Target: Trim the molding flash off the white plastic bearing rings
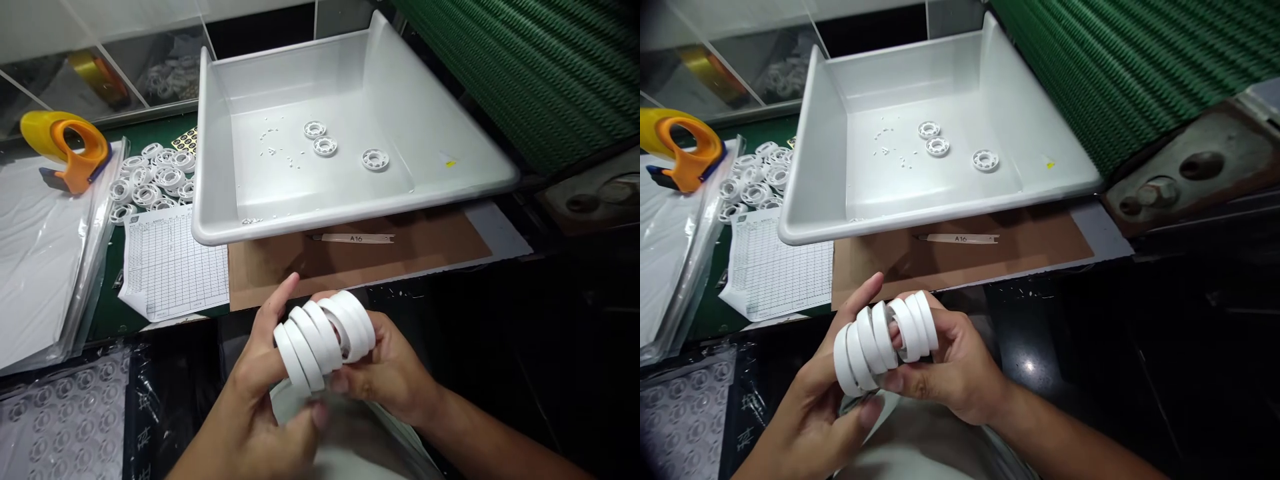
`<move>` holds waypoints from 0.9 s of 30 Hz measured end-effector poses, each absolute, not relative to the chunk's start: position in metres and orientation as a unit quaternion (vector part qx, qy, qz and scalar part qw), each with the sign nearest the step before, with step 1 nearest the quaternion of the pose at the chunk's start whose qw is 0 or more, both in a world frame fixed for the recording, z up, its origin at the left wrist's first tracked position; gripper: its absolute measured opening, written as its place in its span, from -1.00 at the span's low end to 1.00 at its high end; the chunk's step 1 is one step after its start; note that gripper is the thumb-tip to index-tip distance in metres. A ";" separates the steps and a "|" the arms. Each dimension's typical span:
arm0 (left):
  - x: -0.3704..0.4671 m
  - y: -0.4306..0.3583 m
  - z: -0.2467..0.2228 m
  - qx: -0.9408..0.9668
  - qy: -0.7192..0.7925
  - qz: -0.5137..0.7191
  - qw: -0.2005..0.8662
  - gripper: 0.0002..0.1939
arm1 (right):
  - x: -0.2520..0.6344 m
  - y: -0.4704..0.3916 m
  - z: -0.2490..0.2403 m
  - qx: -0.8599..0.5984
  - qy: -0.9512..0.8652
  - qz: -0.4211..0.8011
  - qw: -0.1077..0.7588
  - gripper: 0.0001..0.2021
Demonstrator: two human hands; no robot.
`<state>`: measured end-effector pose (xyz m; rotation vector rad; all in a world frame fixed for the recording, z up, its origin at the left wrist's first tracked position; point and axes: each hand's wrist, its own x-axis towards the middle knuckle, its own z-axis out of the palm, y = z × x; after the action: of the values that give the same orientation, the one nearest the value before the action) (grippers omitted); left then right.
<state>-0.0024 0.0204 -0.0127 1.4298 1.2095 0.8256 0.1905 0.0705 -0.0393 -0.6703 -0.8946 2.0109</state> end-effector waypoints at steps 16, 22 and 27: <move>0.017 0.019 -0.015 0.460 0.517 0.423 0.585 -0.60 | 0.203 0.067 -0.054 -0.297 -0.615 0.516 0.518 -0.88; 0.033 0.028 -0.014 0.402 0.523 0.455 0.599 -0.39 | 0.203 0.062 -0.063 -0.305 -0.680 0.403 0.531 -0.94; 0.040 0.023 0.001 0.412 0.551 0.506 0.520 -0.42 | 0.208 0.067 -0.050 -0.257 -0.725 0.393 0.503 -0.82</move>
<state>0.0396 0.0225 0.0014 0.9872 1.3203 1.2133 0.2083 0.0673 -0.0500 -0.6206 -1.7517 0.9486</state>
